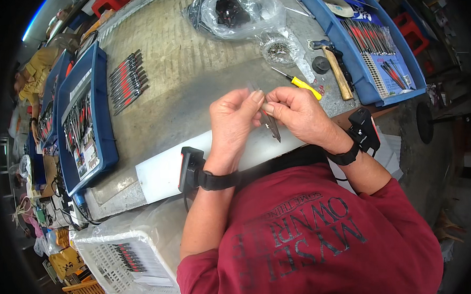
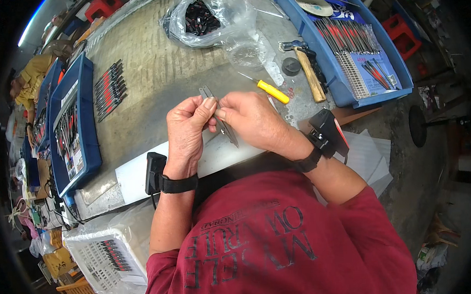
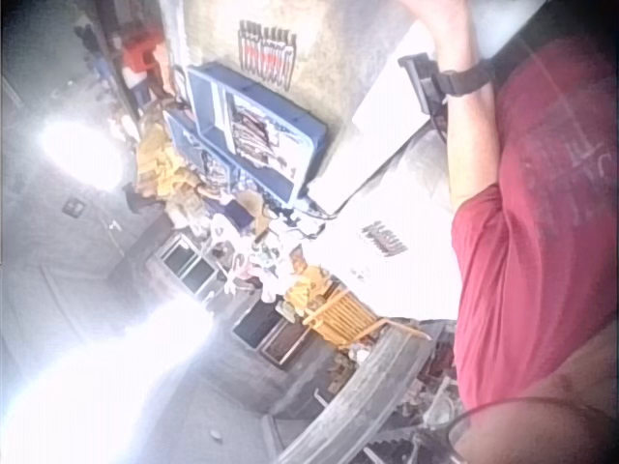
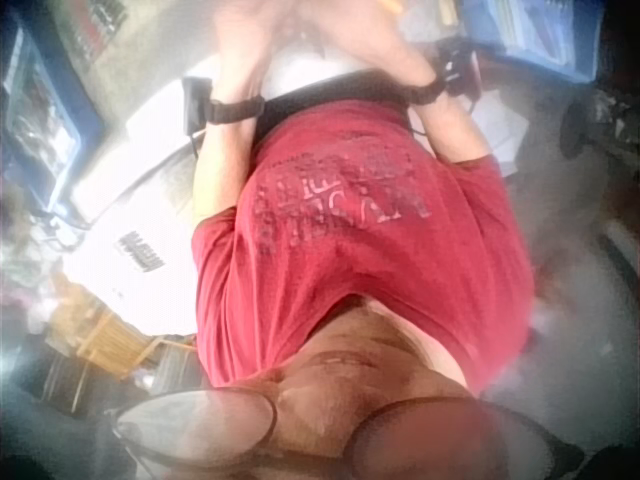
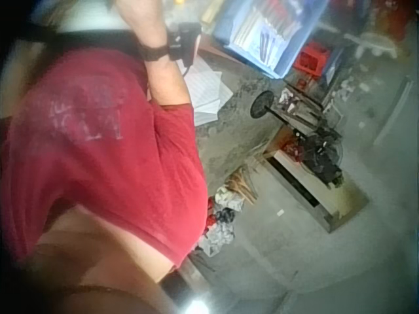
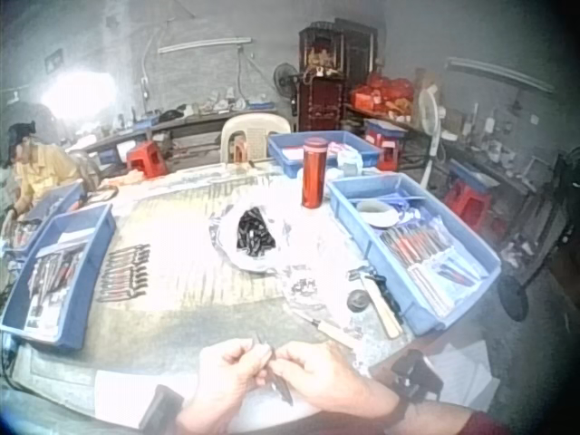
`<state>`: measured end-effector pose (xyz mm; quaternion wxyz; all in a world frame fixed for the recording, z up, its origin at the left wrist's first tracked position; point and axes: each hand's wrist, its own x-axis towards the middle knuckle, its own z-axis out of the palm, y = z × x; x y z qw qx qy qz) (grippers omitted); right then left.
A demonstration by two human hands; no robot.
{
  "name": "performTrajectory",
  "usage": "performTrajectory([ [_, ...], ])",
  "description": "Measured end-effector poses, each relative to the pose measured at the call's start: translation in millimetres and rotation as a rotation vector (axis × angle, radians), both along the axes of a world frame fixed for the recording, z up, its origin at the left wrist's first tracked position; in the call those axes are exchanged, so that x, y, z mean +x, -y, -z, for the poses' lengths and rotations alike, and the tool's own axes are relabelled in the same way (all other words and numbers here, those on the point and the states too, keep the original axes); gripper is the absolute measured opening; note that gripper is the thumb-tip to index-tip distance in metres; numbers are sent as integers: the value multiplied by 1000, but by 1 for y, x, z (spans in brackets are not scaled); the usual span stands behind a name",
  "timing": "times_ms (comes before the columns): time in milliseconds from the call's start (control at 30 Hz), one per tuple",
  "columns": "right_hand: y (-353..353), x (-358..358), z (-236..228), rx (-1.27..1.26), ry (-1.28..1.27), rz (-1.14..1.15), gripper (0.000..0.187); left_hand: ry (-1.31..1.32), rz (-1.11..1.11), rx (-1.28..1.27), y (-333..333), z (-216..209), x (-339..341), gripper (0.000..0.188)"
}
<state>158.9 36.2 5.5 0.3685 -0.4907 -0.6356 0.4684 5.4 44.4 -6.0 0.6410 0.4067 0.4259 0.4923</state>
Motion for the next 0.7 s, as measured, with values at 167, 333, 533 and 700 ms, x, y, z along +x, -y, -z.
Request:
performTrajectory([
  [167,0,1,2,-37,19,-16,17,-15,-5,9,0,1,0,14],
  [333,2,0,3,-81,-17,-29,16,-11,-8,11,0,1,1,13],
  [533,3,0,3,-90,-59,-41,16,-34,9,6,-1,2,-2,13],
  [700,5,1,2,-100,-112,-64,16,-29,10,22,0,4,-3,13],
])
